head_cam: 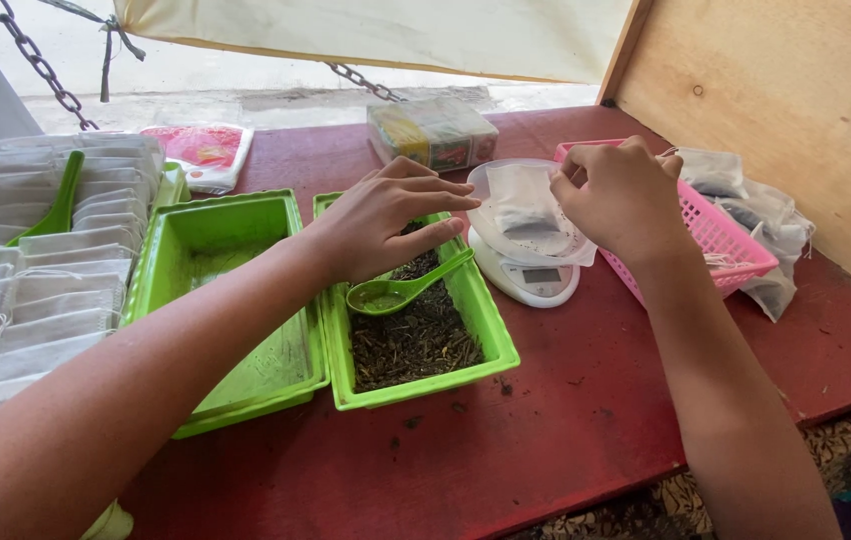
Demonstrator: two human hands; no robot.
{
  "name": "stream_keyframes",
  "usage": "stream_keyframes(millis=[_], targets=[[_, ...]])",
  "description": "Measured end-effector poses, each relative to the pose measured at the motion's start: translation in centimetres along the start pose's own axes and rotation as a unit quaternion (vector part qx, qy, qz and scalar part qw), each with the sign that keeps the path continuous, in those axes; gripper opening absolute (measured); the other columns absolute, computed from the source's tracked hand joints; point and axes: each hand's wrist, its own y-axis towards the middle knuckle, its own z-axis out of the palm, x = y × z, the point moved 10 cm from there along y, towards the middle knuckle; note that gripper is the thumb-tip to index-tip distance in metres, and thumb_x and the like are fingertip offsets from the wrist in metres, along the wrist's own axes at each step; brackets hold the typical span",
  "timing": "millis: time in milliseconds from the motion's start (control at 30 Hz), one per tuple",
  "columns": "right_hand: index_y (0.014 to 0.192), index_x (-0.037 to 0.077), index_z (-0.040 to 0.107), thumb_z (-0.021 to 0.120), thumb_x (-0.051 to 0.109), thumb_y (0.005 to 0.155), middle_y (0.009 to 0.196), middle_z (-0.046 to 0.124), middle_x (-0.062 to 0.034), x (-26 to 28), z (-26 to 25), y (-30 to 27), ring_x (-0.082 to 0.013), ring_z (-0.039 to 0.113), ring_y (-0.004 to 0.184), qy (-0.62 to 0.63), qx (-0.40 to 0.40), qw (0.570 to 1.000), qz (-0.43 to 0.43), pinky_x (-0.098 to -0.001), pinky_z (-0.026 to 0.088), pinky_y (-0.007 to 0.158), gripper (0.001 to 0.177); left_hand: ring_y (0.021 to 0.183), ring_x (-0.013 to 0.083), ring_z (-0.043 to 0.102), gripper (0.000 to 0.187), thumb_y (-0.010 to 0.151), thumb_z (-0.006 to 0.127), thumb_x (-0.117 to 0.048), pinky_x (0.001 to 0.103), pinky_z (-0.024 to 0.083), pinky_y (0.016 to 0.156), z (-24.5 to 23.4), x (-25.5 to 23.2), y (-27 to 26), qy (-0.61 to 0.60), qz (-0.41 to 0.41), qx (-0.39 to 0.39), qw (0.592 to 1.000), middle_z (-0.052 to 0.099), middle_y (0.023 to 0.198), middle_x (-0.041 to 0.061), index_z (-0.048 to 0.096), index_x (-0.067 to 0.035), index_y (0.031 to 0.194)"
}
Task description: Filling small tea bags with loose tea leaves using a spoon and weighing them on a digital scale
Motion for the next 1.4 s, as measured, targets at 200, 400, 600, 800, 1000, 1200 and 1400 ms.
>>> stream_keyframes(millis=[200, 400, 600, 800, 1000, 1200, 1400], targets=[[0.103, 0.024, 0.077, 0.055, 0.036, 0.099, 0.091, 0.076, 0.0046, 0.0, 0.1, 0.0, -0.0308, 0.06, 0.116, 0.012, 0.0, 1.0, -0.004, -0.0575, 0.042, 0.1, 0.025, 0.128, 0.0403, 0.053, 0.045, 0.106, 0.043, -0.048, 0.055, 0.047, 0.096, 0.0, -0.2, 0.1, -0.004, 0.003, 0.002, 1.0, 0.068, 0.134, 0.007, 0.069, -0.02, 0.13], [0.104, 0.023, 0.077, 0.056, 0.034, 0.099, 0.089, 0.076, 0.004, -0.1, 0.5, 0.1, -0.03, 0.06, 0.115, 0.022, 0.006, 1.0, -0.005, -0.0605, 0.04, 0.105, 0.024, 0.128, 0.041, 0.054, 0.046, 0.106, 0.043, -0.049, 0.055, 0.047, 0.095, -0.2, -0.5, 0.0, -0.007, 0.003, 0.003, 1.0, 0.067, 0.137, 0.007, 0.068, -0.02, 0.131], [0.104, 0.023, 0.077, 0.056, 0.035, 0.1, 0.089, 0.076, 0.0031, 0.1, 0.1, -0.1, -0.031, 0.062, 0.113, 0.011, 0.0, 1.0, -0.011, -0.0592, 0.044, 0.102, 0.024, 0.127, 0.0433, 0.054, 0.045, 0.106, 0.044, -0.046, 0.056, 0.048, 0.094, -0.3, -0.8, 0.1, -0.003, 0.013, 0.002, 1.0, 0.066, 0.137, 0.01, 0.067, -0.018, 0.133], [0.106, 0.023, 0.077, 0.056, 0.034, 0.1, 0.092, 0.077, 0.0019, 0.1, 0.3, 0.1, -0.0317, 0.062, 0.114, 0.012, 0.009, 1.0, -0.005, -0.0608, 0.042, 0.104, 0.025, 0.126, 0.0419, 0.055, 0.048, 0.106, 0.043, -0.048, 0.054, 0.049, 0.093, -0.5, -0.9, 0.0, 0.001, 0.011, -0.006, 1.0, 0.066, 0.136, 0.011, 0.068, -0.016, 0.13], [0.107, 0.024, 0.077, 0.056, 0.037, 0.099, 0.095, 0.077, 0.0025, -0.1, 0.7, 0.1, -0.0316, 0.061, 0.117, 0.015, 0.039, 0.999, 0.013, -0.0616, 0.041, 0.106, 0.026, 0.128, 0.0408, 0.055, 0.046, 0.106, 0.045, -0.048, 0.054, 0.048, 0.093, -0.2, -0.8, 0.0, 0.014, 0.013, 0.001, 1.0, 0.066, 0.137, 0.011, 0.068, -0.016, 0.13], [0.109, 0.024, 0.077, 0.055, 0.039, 0.099, 0.101, 0.077, 0.0004, 0.0, 0.9, -0.2, -0.0335, 0.058, 0.122, 0.016, 0.078, 0.996, 0.027, -0.0621, 0.04, 0.104, 0.028, 0.13, 0.0412, 0.052, 0.048, 0.105, 0.043, -0.05, 0.053, 0.048, 0.094, -0.1, -1.0, 0.0, 0.029, 0.019, 0.003, 0.999, 0.064, 0.14, 0.01, 0.067, -0.018, 0.132], [0.111, 0.023, 0.076, 0.055, 0.041, 0.099, 0.104, 0.077, -0.0014, 0.2, 1.5, 0.0, -0.0349, 0.058, 0.123, 0.024, 0.083, 0.996, 0.024, -0.0619, 0.041, 0.103, 0.03, 0.131, 0.0432, 0.051, 0.048, 0.105, 0.044, -0.049, 0.055, 0.048, 0.093, 0.0, -1.1, 0.0, 0.03, 0.024, 0.012, 0.999, 0.062, 0.142, 0.012, 0.065, -0.017, 0.134]])
